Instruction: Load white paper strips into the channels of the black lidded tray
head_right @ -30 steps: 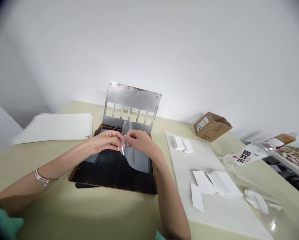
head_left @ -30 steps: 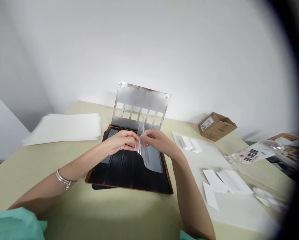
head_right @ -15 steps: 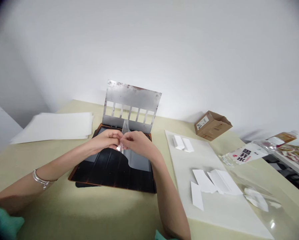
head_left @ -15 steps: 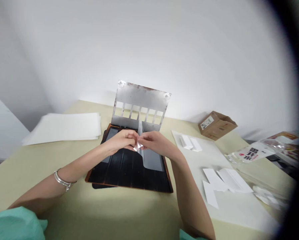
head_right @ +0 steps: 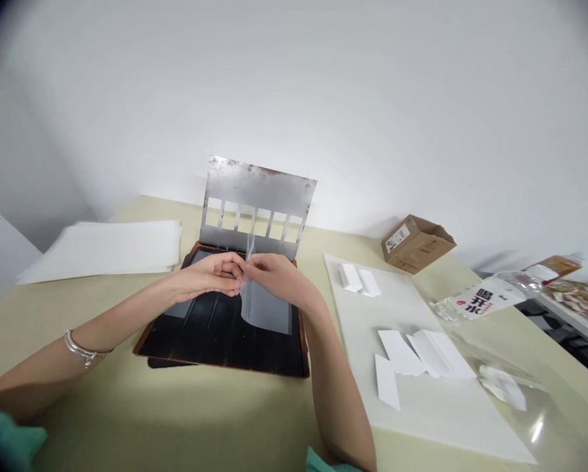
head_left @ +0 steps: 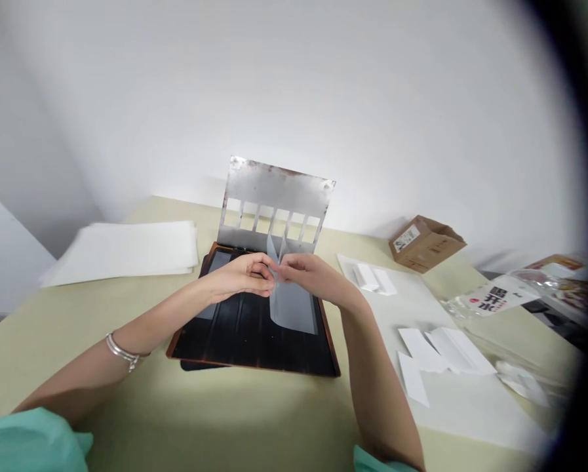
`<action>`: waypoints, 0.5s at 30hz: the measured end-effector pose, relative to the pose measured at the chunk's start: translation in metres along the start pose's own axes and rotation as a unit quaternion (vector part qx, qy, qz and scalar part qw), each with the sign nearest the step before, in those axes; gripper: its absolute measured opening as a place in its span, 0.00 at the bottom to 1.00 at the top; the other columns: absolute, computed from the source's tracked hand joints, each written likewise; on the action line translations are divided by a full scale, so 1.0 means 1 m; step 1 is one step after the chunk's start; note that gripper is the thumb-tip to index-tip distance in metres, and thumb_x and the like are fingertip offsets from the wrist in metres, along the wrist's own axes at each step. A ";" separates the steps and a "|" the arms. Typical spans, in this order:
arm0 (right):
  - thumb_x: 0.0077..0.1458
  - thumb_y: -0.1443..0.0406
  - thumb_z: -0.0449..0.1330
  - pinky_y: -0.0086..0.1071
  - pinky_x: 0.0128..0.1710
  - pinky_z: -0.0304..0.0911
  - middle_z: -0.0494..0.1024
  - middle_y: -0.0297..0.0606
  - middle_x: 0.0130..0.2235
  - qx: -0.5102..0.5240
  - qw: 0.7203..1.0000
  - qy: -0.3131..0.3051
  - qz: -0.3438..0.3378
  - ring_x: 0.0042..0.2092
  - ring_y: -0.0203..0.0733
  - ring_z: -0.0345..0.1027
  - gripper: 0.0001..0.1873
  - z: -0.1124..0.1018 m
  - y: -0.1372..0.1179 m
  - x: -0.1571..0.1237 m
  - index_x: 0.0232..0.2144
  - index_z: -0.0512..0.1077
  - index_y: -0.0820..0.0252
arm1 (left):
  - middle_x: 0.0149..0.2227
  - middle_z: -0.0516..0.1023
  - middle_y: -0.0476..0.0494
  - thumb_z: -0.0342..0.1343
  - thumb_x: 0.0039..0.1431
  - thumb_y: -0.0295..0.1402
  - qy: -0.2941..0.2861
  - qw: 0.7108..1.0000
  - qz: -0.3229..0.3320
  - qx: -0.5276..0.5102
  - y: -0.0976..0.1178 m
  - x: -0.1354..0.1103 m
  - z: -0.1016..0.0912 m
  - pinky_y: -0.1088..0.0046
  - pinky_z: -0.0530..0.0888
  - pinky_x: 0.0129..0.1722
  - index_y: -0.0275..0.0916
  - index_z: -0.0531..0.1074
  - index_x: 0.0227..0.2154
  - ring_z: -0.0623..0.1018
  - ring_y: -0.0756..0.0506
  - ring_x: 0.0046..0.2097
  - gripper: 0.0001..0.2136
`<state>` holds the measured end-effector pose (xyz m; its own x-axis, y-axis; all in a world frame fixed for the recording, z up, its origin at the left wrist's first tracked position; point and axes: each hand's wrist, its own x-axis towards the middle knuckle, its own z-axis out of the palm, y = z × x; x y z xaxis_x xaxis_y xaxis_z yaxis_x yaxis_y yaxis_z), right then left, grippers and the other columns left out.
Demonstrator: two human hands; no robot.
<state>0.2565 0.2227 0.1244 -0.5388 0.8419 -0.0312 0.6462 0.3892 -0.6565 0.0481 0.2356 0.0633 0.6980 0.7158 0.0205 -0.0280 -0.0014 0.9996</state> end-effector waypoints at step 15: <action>0.63 0.56 0.54 0.37 0.42 0.68 0.74 0.38 0.43 -0.036 0.972 -0.188 0.136 0.41 0.38 0.70 0.14 -0.002 0.063 0.023 0.42 0.71 0.61 | 0.41 0.72 0.44 0.53 0.64 0.41 -0.028 0.909 -0.039 0.413 0.000 -0.003 -0.015 0.66 0.75 0.38 0.37 0.66 0.49 0.74 0.48 0.37 0.16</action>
<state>0.2856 0.2666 0.0837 -0.4930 0.7267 -0.4784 0.8213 0.2073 -0.5315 0.0350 0.2437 0.0625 0.7114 0.6990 -0.0727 0.5534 -0.4935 0.6710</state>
